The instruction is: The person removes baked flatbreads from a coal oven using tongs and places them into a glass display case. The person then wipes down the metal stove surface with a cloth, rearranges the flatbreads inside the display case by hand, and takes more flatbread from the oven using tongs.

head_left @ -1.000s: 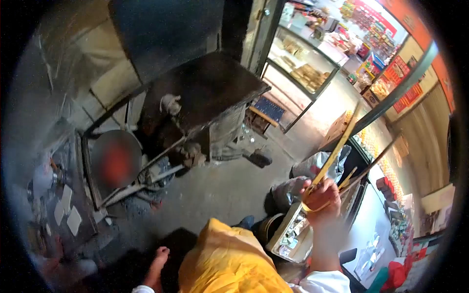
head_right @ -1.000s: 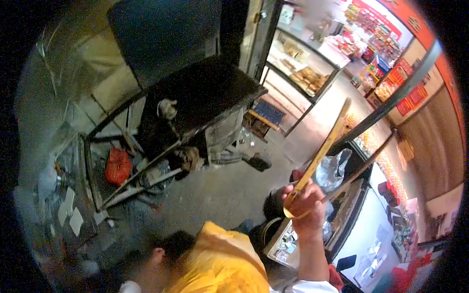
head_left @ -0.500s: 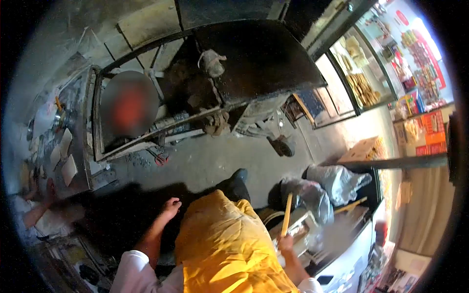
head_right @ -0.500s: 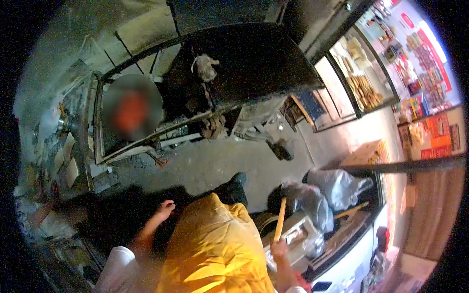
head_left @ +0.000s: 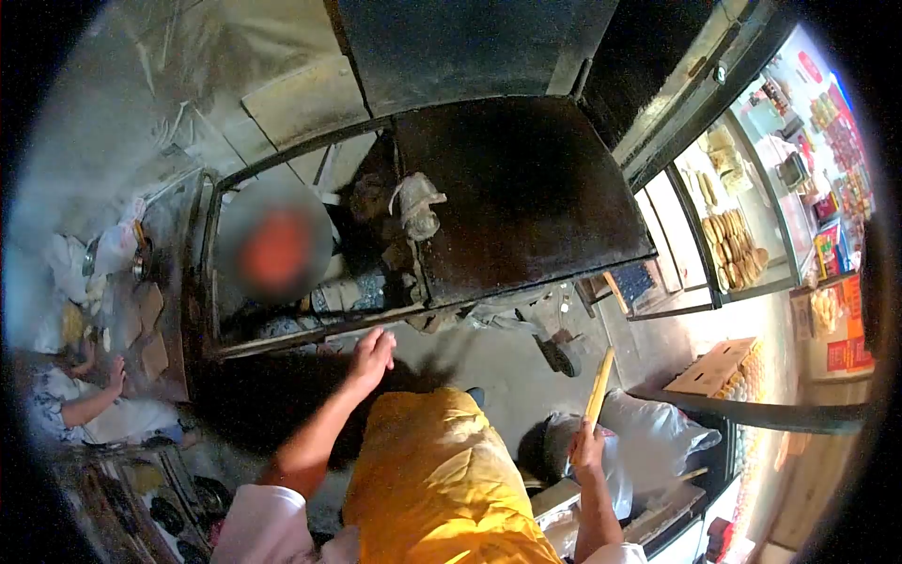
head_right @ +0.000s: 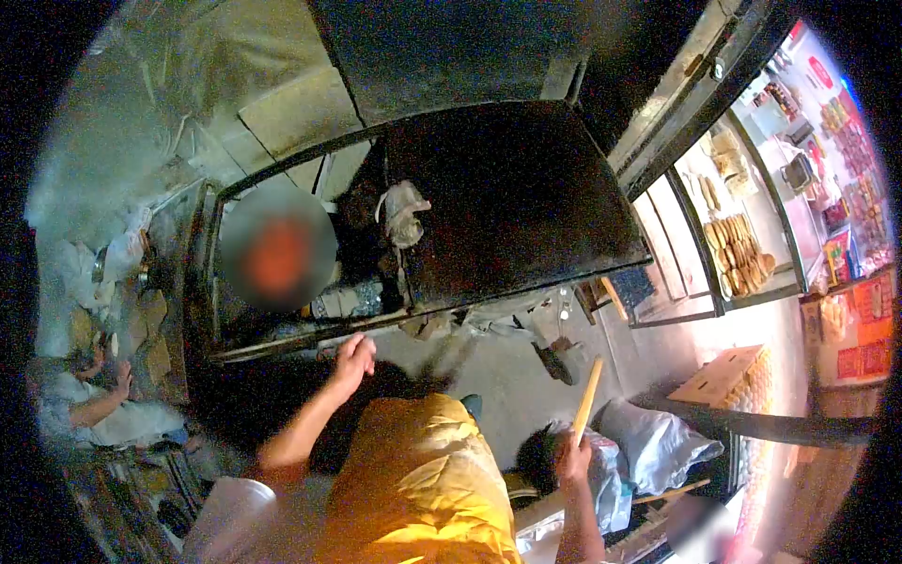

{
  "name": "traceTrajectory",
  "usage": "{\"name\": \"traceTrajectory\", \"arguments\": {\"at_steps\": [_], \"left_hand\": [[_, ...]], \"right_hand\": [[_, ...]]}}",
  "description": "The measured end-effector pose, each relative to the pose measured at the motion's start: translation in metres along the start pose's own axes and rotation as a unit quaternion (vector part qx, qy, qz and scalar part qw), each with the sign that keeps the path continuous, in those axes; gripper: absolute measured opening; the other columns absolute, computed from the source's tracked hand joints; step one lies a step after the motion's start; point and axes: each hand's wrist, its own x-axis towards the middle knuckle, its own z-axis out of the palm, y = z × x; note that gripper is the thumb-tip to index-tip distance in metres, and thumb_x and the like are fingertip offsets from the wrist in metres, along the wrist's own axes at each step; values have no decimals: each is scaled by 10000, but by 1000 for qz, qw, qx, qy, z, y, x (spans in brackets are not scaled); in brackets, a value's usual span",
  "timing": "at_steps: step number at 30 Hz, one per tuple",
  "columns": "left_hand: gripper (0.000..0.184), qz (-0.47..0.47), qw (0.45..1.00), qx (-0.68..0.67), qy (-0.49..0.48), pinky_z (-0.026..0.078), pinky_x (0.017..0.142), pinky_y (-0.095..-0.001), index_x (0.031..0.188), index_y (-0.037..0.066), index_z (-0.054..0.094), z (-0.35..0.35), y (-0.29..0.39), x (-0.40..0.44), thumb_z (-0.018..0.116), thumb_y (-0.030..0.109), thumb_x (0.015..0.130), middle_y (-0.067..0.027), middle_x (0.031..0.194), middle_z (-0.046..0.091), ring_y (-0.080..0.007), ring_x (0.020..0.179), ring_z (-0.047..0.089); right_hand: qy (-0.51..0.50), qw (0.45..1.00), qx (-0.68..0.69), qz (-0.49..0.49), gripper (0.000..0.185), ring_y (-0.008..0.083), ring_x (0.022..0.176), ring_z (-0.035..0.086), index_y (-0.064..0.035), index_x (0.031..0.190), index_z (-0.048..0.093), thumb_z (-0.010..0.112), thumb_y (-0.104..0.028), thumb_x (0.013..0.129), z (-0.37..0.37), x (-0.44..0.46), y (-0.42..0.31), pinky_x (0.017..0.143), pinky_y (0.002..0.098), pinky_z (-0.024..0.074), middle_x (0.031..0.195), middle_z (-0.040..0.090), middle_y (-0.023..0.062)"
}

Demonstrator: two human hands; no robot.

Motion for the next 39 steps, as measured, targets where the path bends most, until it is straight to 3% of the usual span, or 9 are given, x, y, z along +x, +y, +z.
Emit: {"name": "traceTrajectory", "arguments": {"at_steps": [4, 7, 8, 9, 14, 25, 29, 34, 39], "left_hand": [[145, 103, 988, 119, -4, 464, 649, -296, 1068, 39, 572, -4, 59, 80, 540, 166, 1008, -19, 761, 562, -126, 699, 552], [183, 163, 965, 200, -41, 499, 762, -345, 1105, 35, 602, -3, 89, 136, 590, 151, 965, -83, 913, 623, -207, 854, 610], [196, 273, 928, 252, -37, 497, 838, -388, 1091, 25, 618, -3, 85, 164, 615, 139, 932, -126, 1030, 629, -284, 958, 618], [247, 241, 912, 322, -77, 481, 893, -424, 1141, 34, 612, 0, 126, 164, 628, 147, 923, -144, 1156, 602, -358, 1061, 574], [535, 337, 798, 478, -148, 336, 1060, -518, 1386, 88, 481, 6, 142, 242, 670, 235, 907, -117, 1399, 466, -353, 1270, 437], [444, 493, 661, 529, -199, 278, 1060, -539, 1159, 53, 628, 4, 139, 294, 707, 374, 864, -100, 1131, 564, -281, 1126, 513], [342, 451, 674, 537, -233, 295, 1068, -503, 1020, 48, 644, 4, 134, 300, 685, 357, 881, -117, 1031, 564, -292, 1044, 532], [260, 458, 689, 511, -232, 330, 1046, -476, 982, 51, 624, 5, 143, 298, 649, 297, 902, -121, 993, 583, -300, 1019, 542], [196, 476, 691, 495, -227, 348, 1011, -471, 962, 65, 616, 13, 101, 321, 610, 255, 916, -111, 985, 591, -296, 1007, 540]], "right_hand": [[-23, 996, -87, 26, 233, 103, 510, 473, -116, 1019, 490, 651, -261, 932, 49, -27, -41, 406, 272, 386, 681, 482, -19], [-6, 994, -78, -82, 344, 109, 583, 508, -51, 1092, 544, 734, -217, 857, 38, -9, 62, 505, 268, 434, 785, 586, 7], [42, 989, -142, -24, 376, 115, 613, 520, -28, 1078, 565, 760, -239, 836, 40, -18, 78, 517, 276, 429, 819, 608, 19], [86, 975, -199, 42, 410, 122, 644, 531, -5, 1064, 586, 787, -261, 815, 46, -31, 92, 529, 284, 424, 852, 630, 31], [136, 936, -159, 283, 594, 169, 625, 553, 55, 1106, 636, 827, -391, 764, 74, -127, 121, 550, 350, 434, 793, 641, 83], [130, 936, -137, 298, 646, 201, 910, 616, 86, 1185, 601, 770, -411, 810, 228, -197, 169, 828, 329, 493, 1052, 670, 149], [156, 942, -153, 255, 681, 212, 910, 618, 97, 1241, 553, 747, -414, 835, 258, -191, 131, 818, 334, 497, 1041, 673, 156], [178, 960, -123, 178, 598, 143, 671, 554, 46, 1185, 545, 736, -418, 859, 274, -170, 154, 580, 320, 478, 843, 599, 64], [199, 961, -47, 186, 539, 155, 710, 572, 37, 1155, 538, 705, -407, 898, 304, -172, 135, 606, 323, 504, 845, 593, 66]]}}
